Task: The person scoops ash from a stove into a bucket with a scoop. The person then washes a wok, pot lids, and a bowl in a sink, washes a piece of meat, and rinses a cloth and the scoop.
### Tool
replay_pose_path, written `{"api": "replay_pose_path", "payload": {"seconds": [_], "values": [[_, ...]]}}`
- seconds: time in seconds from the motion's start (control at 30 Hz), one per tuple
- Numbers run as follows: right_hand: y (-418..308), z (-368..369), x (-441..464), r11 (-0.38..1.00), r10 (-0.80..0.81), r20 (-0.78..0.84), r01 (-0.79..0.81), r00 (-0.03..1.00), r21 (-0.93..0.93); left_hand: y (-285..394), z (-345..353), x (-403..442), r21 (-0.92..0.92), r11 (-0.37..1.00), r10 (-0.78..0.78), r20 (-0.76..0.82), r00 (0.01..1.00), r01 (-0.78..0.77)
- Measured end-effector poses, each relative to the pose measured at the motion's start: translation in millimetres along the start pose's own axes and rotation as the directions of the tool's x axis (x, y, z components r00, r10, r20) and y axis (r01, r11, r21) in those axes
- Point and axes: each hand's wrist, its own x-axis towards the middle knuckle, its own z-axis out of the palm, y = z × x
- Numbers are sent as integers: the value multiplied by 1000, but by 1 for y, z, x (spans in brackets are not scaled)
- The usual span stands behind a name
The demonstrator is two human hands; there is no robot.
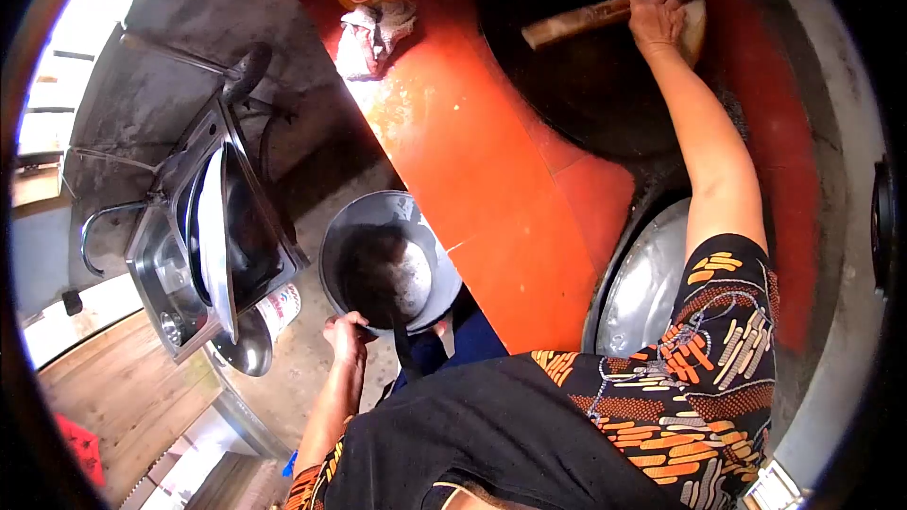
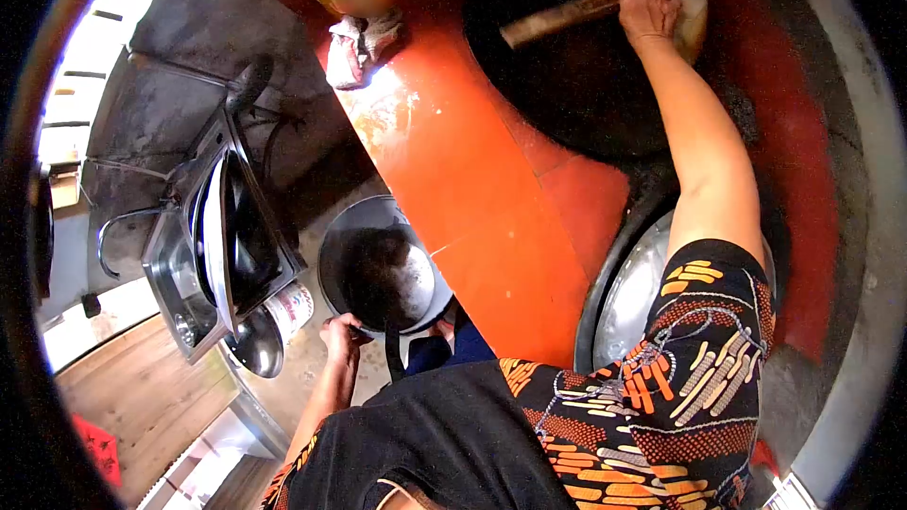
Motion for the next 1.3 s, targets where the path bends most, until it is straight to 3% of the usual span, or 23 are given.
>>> {"api": "replay_pose_path", "payload": {"seconds": [0.07,0.17,0.3,0.4,0.47,0.53,0.6,0.63,0.67,0.77,0.8,0.9,1.0,1.03,1.07,1.13,1.17,1.2,1.3], "values": [[12,12,-9,943,-242,-303,150,922,-296,0,-10,-3,2,1000,-10,-9,1000,10],[-3,-3,-37,917,-254,-200,169,946,-361,1,-16,-6,15,1000,-17,-21,1000,17],[-21,-7,-51,955,-296,-224,285,929,-80,-6,-20,5,29,999,-19,2,1000,19],[-52,-20,-62,973,-201,-81,209,976,102,-9,-8,10,-6,1000,-31,24,999,31],[-70,-18,-64,962,-170,-92,186,981,200,-11,8,14,-33,999,-10,2,1000,10],[-79,-46,-55,904,-91,38,67,995,422,-15,23,19,-46,998,38,-53,998,-40],[-84,-45,-39,690,-16,116,-73,993,720,-16,36,28,-70,995,68,-30,997,-70],[-83,-71,-28,554,27,292,-257,956,792,-16,44,34,-72,993,90,-25,996,-91],[-80,-49,-14,253,-31,279,-263,960,931,-17,51,39,-71,991,111,-23,994,-112],[-76,-68,20,49,-215,190,-184,958,982,-7,82,55,-136,976,165,-32,986,-168],[-82,-89,22,-51,-256,216,-236,942,970,-8,90,65,-145,974,171,-28,985,-174],[-108,-155,2,-121,-285,144,-184,948,975,-5,115,79,-140,966,219,3,976,-217],[-141,-179,-36,-167,-281,-81,35,956,985,-8,134,94,-120,956,268,-27,963,-269],[-152,-171,-47,-79,-271,-240,226,932,971,-11,140,103,-117,943,308,-50,950,-312],[-167,-171,-59,31,-274,-484,510,831,859,-10,146,105,-111,930,343,-73,936,-350],[-191,-164,-95,-121,-257,-360,340,897,933,42,145,15,5,961,276,-119,954,-277],[-196,-174,-111,52,-208,-576,597,791,801,44,147,11,7,973,228,-93,969,-229],[-200,-182,-124,226,-190,-764,785,616,577,48,147,10,4,982,188,-67,980,-188],[-216,-175,-149,188,-264,-839,879,475,438,54,157,9,23,980,199,-116,973,-197]]}}
